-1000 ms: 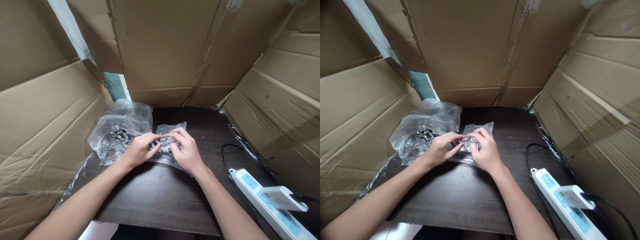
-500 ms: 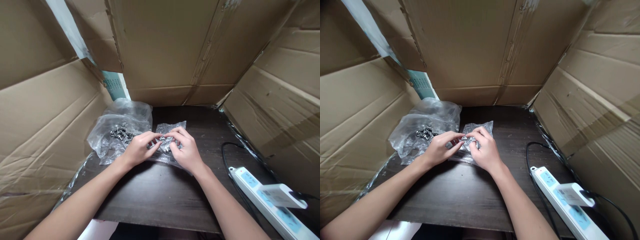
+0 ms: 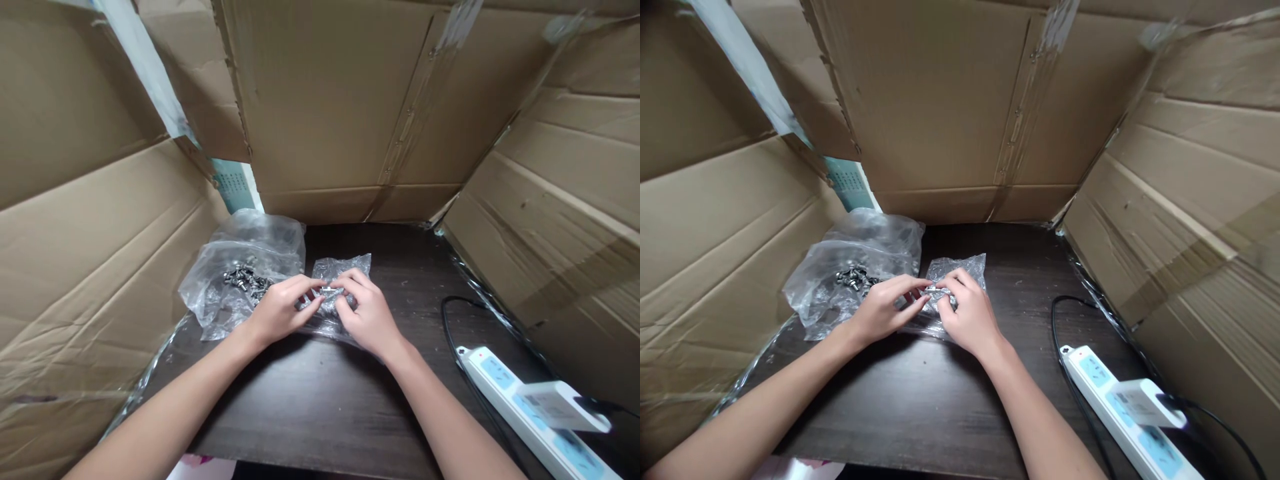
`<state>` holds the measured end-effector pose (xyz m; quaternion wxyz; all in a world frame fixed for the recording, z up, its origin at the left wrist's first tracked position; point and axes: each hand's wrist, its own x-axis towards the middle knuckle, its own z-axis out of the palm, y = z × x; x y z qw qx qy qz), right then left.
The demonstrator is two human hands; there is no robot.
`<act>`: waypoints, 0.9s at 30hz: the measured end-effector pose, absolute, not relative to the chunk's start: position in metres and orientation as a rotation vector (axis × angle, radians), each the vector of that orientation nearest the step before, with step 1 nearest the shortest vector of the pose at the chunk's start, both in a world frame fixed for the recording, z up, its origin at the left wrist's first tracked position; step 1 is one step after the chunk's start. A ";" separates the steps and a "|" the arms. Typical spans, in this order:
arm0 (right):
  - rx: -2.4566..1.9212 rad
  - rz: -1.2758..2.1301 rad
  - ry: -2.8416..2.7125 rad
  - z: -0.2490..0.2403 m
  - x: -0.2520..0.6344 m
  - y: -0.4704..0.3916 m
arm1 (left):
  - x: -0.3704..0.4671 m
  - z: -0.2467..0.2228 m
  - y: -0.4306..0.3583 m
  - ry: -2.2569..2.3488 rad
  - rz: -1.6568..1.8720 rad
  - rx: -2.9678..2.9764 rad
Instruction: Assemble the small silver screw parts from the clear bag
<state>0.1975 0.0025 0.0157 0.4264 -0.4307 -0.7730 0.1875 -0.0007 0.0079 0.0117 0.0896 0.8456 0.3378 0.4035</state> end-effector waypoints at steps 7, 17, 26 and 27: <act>-0.992 0.399 -1.861 0.023 0.197 0.000 | -0.001 0.010 0.008 1.009 1.239 2.525; -1.088 0.448 -1.926 0.019 0.198 0.001 | -0.001 0.011 0.007 0.992 1.211 2.530; -1.037 0.412 -1.882 0.020 0.198 0.001 | -0.001 0.010 0.008 1.000 1.202 2.524; -1.009 0.403 -1.877 0.021 0.197 0.001 | -0.001 0.010 0.008 1.005 1.205 2.524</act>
